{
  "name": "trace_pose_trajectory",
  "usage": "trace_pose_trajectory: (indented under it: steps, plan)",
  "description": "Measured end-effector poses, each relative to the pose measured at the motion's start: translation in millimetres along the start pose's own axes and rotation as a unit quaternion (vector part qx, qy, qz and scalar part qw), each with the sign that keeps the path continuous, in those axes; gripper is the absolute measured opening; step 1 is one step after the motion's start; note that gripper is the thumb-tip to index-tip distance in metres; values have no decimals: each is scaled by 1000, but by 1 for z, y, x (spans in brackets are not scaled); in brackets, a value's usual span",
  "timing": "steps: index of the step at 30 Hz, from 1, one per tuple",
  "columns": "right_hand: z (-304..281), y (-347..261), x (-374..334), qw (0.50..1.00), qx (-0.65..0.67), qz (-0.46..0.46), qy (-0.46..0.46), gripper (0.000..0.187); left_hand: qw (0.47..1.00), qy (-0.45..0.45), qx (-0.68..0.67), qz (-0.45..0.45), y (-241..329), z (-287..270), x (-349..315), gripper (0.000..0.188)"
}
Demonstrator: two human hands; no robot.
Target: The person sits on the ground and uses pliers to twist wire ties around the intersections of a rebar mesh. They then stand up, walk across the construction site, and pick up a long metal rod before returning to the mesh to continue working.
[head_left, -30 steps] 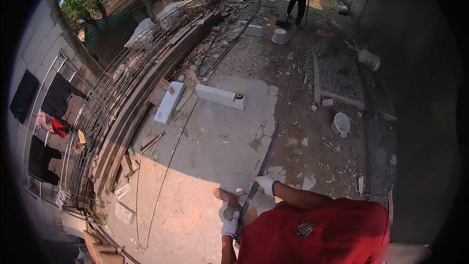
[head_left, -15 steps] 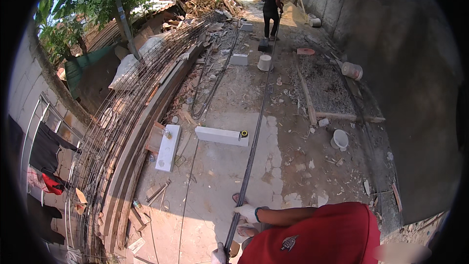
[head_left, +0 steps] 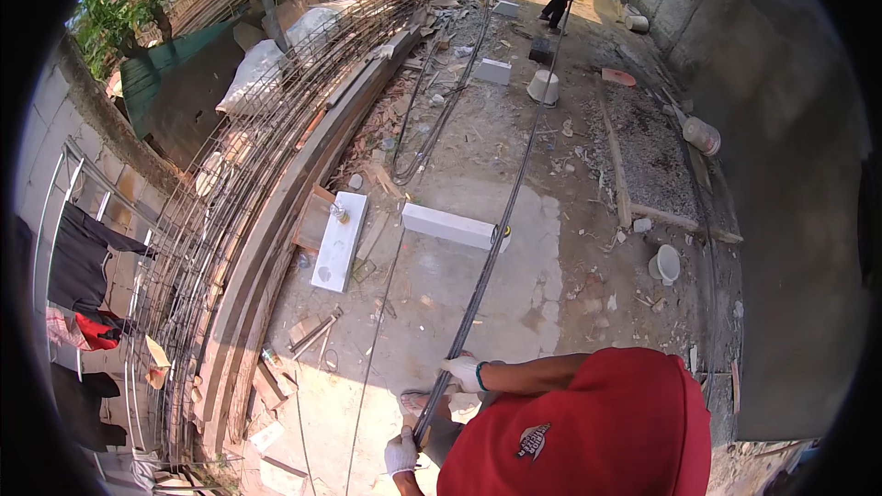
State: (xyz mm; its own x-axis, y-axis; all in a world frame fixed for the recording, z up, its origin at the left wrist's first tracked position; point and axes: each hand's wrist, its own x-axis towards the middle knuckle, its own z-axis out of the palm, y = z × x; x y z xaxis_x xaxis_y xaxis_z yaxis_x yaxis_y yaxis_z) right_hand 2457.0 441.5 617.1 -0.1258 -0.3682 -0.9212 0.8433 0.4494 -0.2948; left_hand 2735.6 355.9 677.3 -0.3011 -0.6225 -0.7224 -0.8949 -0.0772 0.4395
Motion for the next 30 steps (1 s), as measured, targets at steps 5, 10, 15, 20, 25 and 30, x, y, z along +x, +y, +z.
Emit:
trace_pose_trajectory:
  steps: [5, 10, 15, 20, 25, 30]
  plan:
    - [20, -21, 60, 997, 56, 41, -19, 19, 998, -53, -30, 6, 23, -31, 55, 69]
    - [50, -48, 84, 997, 62, 42, 16, 21, 999, -44, -21, -1, 25, -52, 101, 62]
    - [71, -67, 101, 994, 81, 43, 55, 21, 1000, -22, -17, -1, -27, -22, 159, 60]
    - [79, -88, 110, 993, 93, 69, 22, 19, 1000, -9, -25, -15, 7, -34, 162, 60]
    - [75, -108, 125, 996, 59, 66, 11, 22, 999, 5, -23, -43, 28, -33, 171, 62]
    - [62, -102, 164, 997, 19, 60, 41, 25, 999, 29, -30, -1, 49, -29, 171, 62]
